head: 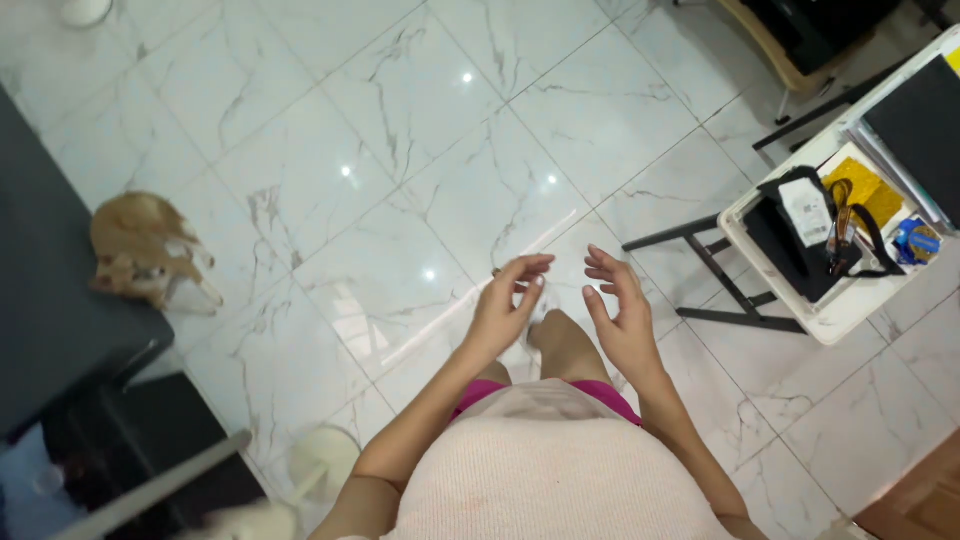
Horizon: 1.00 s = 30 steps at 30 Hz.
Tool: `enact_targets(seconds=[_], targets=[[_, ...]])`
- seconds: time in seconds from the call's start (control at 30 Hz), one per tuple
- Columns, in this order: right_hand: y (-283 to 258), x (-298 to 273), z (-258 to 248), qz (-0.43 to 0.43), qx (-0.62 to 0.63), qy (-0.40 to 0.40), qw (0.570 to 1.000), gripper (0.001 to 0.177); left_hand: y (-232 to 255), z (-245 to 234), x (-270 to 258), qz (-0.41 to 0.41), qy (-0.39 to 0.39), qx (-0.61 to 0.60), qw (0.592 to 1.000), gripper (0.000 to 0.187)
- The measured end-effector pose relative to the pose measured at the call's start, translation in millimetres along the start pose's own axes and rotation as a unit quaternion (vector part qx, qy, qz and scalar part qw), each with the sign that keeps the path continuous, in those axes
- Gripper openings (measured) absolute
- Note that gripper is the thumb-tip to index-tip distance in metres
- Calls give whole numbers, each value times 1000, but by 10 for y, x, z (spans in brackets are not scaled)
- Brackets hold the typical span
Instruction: Unpacking various electronics accessories and then cleaning a component from a printer with a cloth.
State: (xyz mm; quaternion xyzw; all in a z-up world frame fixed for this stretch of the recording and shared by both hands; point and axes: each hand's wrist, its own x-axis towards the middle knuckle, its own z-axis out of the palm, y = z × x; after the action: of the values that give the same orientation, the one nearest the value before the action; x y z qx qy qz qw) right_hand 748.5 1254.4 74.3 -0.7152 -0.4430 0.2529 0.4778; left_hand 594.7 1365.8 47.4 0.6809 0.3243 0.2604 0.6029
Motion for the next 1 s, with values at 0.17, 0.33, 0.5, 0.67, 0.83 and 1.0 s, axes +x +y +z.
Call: enact_targets(seconds=[0.17, 0.33, 0.5, 0.67, 0.83, 1.0], targets=[[514, 1006, -412, 49, 6, 50, 998, 49, 137, 377, 1200, -21, -76, -7, 997, 32], [907, 2004, -1030, 44, 7, 81, 996, 47, 174, 859, 2408, -27, -101, -9, 995, 30], [1010, 2913, -1582, 51, -27, 99, 993, 48, 852, 1028, 3563, -66, -153, 40, 985, 32], [1283, 3747, -1948, 87, -19, 141, 986, 49, 432, 1263, 4706, -81, -176, 49, 980, 32], [1748, 4469, -2240, 127, -13, 182, 975, 48, -90, 1529, 5921, -38, -198, 3, 979, 29], [1900, 5279, -2603, 161, -16, 243, 956, 48, 320, 1809, 7219, -40, -255, 45, 965, 30]])
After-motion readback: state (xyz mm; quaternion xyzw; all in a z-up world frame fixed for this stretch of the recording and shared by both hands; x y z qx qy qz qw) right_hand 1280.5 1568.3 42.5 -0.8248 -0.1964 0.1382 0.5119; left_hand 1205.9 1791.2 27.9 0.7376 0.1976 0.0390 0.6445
